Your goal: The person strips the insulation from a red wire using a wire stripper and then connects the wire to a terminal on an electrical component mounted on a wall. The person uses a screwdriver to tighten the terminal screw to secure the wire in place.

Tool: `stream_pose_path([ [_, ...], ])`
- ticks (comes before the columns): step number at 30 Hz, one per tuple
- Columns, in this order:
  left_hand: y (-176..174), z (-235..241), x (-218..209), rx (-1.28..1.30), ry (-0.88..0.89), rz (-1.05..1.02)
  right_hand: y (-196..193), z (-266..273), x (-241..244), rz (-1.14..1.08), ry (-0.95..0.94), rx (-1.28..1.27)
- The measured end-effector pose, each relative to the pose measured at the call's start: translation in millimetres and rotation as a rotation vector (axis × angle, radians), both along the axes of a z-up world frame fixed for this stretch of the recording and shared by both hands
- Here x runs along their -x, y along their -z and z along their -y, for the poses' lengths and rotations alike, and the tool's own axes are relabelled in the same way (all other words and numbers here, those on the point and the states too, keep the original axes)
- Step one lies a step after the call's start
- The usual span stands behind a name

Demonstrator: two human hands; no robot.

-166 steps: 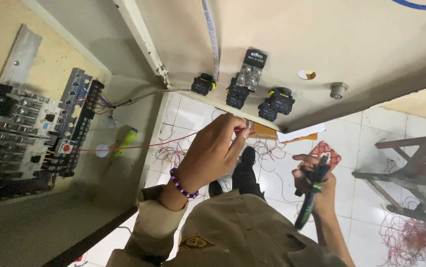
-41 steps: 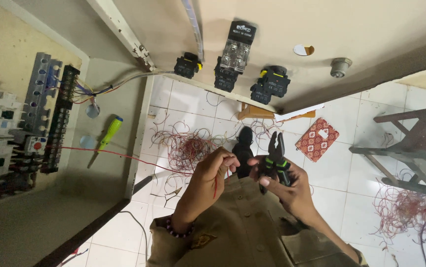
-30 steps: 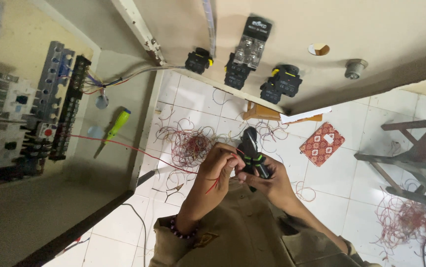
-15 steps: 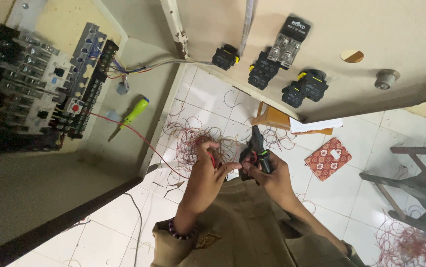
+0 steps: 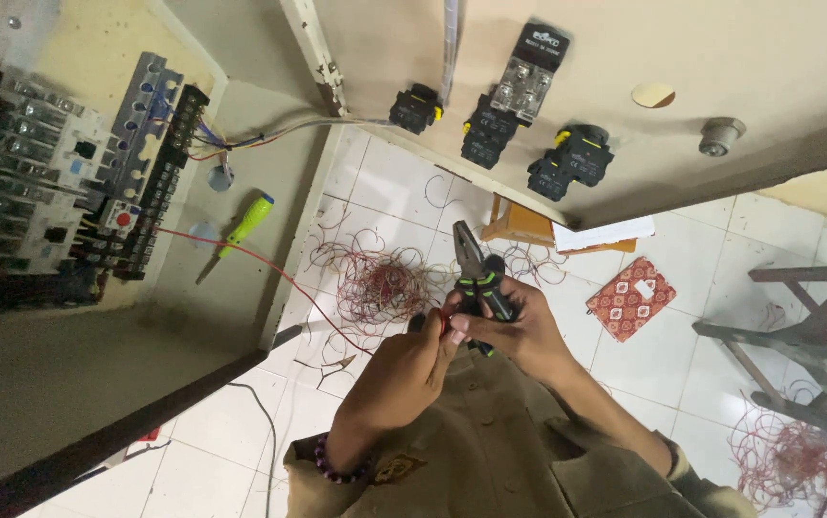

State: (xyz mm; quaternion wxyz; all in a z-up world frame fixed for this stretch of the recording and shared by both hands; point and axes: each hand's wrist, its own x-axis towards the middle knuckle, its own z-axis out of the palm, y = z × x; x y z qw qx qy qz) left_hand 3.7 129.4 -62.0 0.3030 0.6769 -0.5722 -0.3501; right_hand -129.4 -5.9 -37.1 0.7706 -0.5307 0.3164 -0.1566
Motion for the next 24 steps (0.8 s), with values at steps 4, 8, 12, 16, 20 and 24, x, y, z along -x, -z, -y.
stream_pose_path([
  [4, -11.8, -2.2, 1.1, 0.034, 0.01, 0.131, 12.6, 2.1, 4.7, -0.164, -0.04, 0.194],
  [8, -28.6, -0.5, 3.6, 0.027, -0.042, 0.176, 12.9, -0.2, 2.0, -0.121, 0.055, 0.083],
  [12, -33.9, 2.6, 0.6, 0.292, -0.182, 0.065, -6.2, 1.1, 1.3, -0.142, 0.134, 0.061],
  [16, -45.4, 10.1, 1.2, 0.424, -0.183, 0.028, -12.9, 1.1, 8.2, -0.159, 0.105, 0.221],
  [20, -49.1, 16.8, 3.5, 0.551, -0.159, 0.012, -5.7, -2.5, 17.7, -0.164, 0.204, 0.164],
  [24, -49.8, 23.0, 6.9, 0.619, -0.158, 0.124, -8.1, -1.2, 24.0, -0.21, 0.195, 0.305],
])
